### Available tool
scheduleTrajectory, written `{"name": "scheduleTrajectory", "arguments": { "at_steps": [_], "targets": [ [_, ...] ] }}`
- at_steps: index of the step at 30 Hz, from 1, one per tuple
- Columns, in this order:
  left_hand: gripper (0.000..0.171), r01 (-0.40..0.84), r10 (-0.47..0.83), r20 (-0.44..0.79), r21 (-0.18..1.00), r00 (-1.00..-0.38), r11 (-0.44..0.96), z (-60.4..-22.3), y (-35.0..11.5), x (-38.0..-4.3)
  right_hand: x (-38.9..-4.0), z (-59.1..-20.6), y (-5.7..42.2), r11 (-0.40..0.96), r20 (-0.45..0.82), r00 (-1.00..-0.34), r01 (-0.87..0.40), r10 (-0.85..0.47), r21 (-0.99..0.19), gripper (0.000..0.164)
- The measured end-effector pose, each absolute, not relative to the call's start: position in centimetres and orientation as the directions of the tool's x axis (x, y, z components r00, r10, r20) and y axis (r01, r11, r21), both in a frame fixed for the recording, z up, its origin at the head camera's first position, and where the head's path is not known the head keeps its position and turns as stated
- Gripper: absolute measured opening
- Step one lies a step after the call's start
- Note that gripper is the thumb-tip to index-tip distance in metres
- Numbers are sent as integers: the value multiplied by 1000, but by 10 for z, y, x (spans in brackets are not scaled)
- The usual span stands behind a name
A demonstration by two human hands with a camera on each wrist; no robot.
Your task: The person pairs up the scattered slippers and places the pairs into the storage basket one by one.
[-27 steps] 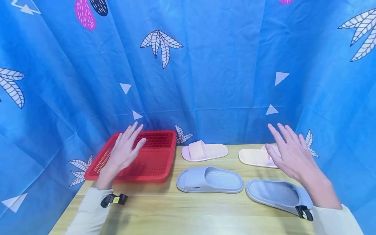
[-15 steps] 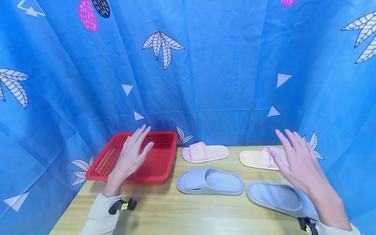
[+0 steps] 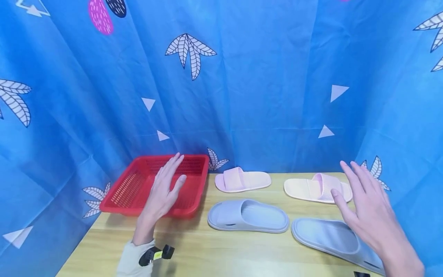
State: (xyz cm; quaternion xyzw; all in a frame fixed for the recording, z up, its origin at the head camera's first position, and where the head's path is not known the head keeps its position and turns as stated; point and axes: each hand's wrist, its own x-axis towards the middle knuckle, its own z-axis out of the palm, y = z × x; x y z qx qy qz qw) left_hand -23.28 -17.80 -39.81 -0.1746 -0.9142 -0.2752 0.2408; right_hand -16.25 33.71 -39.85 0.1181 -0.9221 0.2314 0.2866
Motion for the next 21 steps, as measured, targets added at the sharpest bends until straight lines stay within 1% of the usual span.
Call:
{"name": "scheduleTrajectory", "arguments": {
  "at_steps": [3,10,15,21],
  "targets": [
    [70,463,186,542,435,-819,772,-397,-172,-232,-157,-396,337,863,592,-803,-343,-64,-372,70],
    [71,499,198,555,465,-808,731,-396,-157,-229,-147,-393,339,868,618,-784,-345,-58,-357,70],
    [69,532,223,567,465,-793,707,-396,-145,-226,-142,-394,339,872,603,-797,-322,-40,-369,71],
    [68,566,270,566,450,-779,690,-400,-130,-217,-137,-393,340,859,596,-802,-333,-42,-388,71]
  ]
}}
